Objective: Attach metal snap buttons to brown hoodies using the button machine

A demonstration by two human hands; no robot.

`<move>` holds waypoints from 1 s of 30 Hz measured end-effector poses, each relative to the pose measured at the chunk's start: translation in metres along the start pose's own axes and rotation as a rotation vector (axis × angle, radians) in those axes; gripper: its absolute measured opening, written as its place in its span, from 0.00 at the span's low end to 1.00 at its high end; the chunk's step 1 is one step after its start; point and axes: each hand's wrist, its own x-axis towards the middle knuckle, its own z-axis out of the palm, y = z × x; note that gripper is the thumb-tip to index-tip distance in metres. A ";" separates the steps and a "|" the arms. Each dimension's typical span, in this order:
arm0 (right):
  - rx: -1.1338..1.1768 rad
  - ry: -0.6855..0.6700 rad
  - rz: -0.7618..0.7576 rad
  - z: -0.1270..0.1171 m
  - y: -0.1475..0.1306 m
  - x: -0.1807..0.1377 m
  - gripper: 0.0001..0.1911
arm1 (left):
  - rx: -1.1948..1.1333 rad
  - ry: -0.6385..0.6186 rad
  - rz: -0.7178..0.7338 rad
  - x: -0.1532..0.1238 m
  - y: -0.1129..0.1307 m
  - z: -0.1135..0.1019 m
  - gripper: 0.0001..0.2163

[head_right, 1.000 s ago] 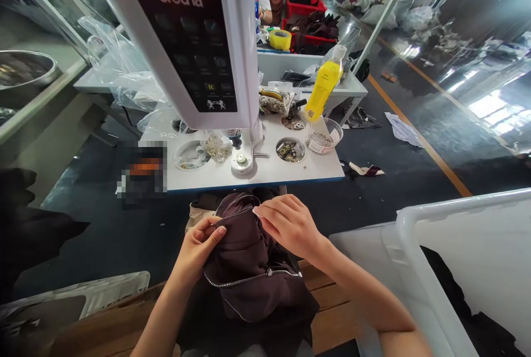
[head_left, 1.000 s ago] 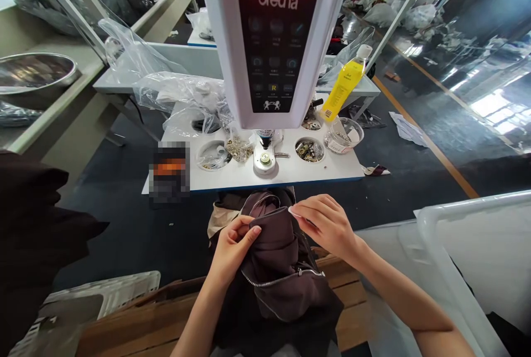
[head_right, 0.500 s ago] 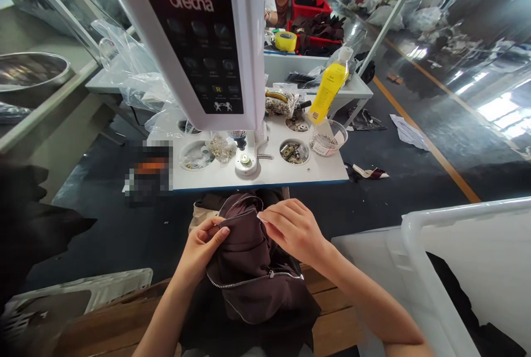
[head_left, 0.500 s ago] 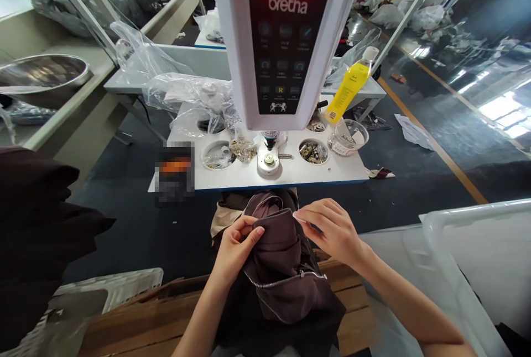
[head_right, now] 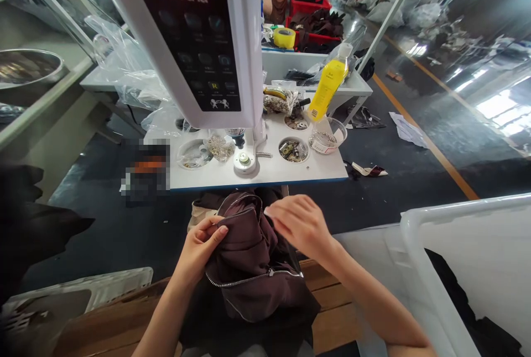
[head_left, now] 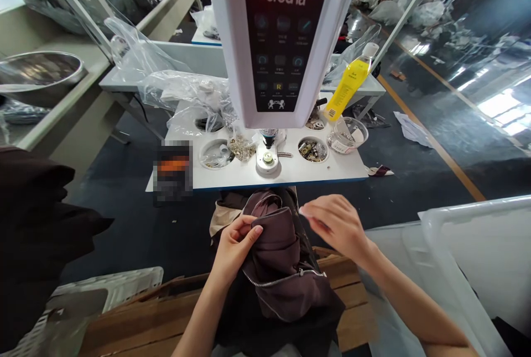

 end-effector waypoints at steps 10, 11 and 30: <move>0.000 0.313 0.868 -0.001 0.161 -0.035 0.15 | 0.538 0.083 0.511 -0.005 0.010 0.010 0.09; -0.008 0.314 0.885 -0.001 0.169 -0.036 0.14 | 0.532 0.068 0.522 -0.005 0.010 0.011 0.07; 0.533 -0.106 0.406 0.034 0.014 0.036 0.13 | 0.327 -0.025 0.215 0.027 0.069 -0.008 0.10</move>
